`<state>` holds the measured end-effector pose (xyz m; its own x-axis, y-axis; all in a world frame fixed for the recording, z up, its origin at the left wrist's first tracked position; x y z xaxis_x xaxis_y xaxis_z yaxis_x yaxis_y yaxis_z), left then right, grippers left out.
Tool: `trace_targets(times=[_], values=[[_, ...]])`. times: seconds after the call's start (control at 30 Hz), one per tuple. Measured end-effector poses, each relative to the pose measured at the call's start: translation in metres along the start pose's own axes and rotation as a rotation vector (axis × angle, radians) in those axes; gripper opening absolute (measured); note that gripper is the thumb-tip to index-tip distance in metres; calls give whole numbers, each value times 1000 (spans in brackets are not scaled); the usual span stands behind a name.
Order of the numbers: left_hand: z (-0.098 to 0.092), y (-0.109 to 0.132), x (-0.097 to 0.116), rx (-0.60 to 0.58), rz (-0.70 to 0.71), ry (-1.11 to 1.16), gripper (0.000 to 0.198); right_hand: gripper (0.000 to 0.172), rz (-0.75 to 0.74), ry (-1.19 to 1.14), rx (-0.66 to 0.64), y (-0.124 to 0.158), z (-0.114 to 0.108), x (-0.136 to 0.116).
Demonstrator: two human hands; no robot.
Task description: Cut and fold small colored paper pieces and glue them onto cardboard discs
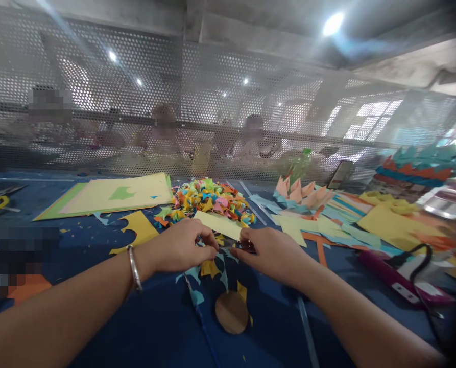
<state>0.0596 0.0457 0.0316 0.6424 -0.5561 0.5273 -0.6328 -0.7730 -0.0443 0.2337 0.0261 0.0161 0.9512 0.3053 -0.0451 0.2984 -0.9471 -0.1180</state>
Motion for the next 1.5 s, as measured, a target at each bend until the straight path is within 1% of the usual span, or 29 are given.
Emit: trace_targets(times=[0.1, 0.17, 0.2, 0.3, 0.33, 0.4, 0.5, 0.6, 0.67, 0.77, 0.87, 1.0, 1.07, 1.17, 1.3, 1.37, 1.5], values=[[4, -5, 4, 14, 39, -89, 21, 31, 6, 3, -2, -1, 1, 0], [8, -8, 10, -31, 69, -158, 19, 29, 7, 7, -1, -2, 2, 0], [10, -10, 15, -76, 82, -185, 19, 29, 11, 10, -4, -2, 2, 0], [11, -14, 26, -171, 78, -282, 17, 30, 25, 15, -15, -2, 2, 1], [11, -15, 28, -186, 64, -307, 17, 30, 28, 17, -20, -2, 2, 2], [8, -18, 31, -177, 71, -296, 15, 31, 25, 24, -24, -2, 0, 2], [7, -22, 32, -171, 100, -277, 15, 31, 20, 32, -23, -1, -1, 3], [10, -26, 30, -221, 125, -365, 17, 32, 18, 33, -21, -2, 0, 4], [12, -28, 29, -234, 137, -402, 17, 33, 20, 39, -13, -2, 1, 5], [12, -28, 25, -216, 147, -396, 16, 35, 35, 42, -7, -2, 1, 6], [7, -25, 21, -185, 157, -365, 17, 34, 42, 39, -4, -2, -1, 6], [-8, -17, 15, -51, 132, -217, 17, 31, 34, 31, -9, -2, -1, 5], [-10, -12, 12, -16, 107, -204, 18, 31, 39, 25, -12, -2, -1, 4], [-3, -8, 10, -27, 98, -266, 21, 31, 46, 12, -14, -1, 0, 3], [8, -8, 14, -84, 105, -351, 27, 33, 15, -23, -11, 0, -1, 1], [7, -10, 16, -99, 75, -364, 27, 32, 1, -36, -5, 1, -1, 0], [-3, -9, 21, -66, 54, -301, 23, 30, -3, -58, -16, 1, -3, -2]])
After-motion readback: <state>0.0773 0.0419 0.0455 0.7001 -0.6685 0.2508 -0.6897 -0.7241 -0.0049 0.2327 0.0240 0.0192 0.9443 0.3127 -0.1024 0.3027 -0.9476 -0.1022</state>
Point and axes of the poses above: each hand's wrist, its own y-axis away from the middle knuckle, its own z-axis out of the palm, x = y × z, the point moved 4 cm from there along -y, towards the middle knuckle, and after that the axes turned 5 degrees about -z, right-handed, at the moved point
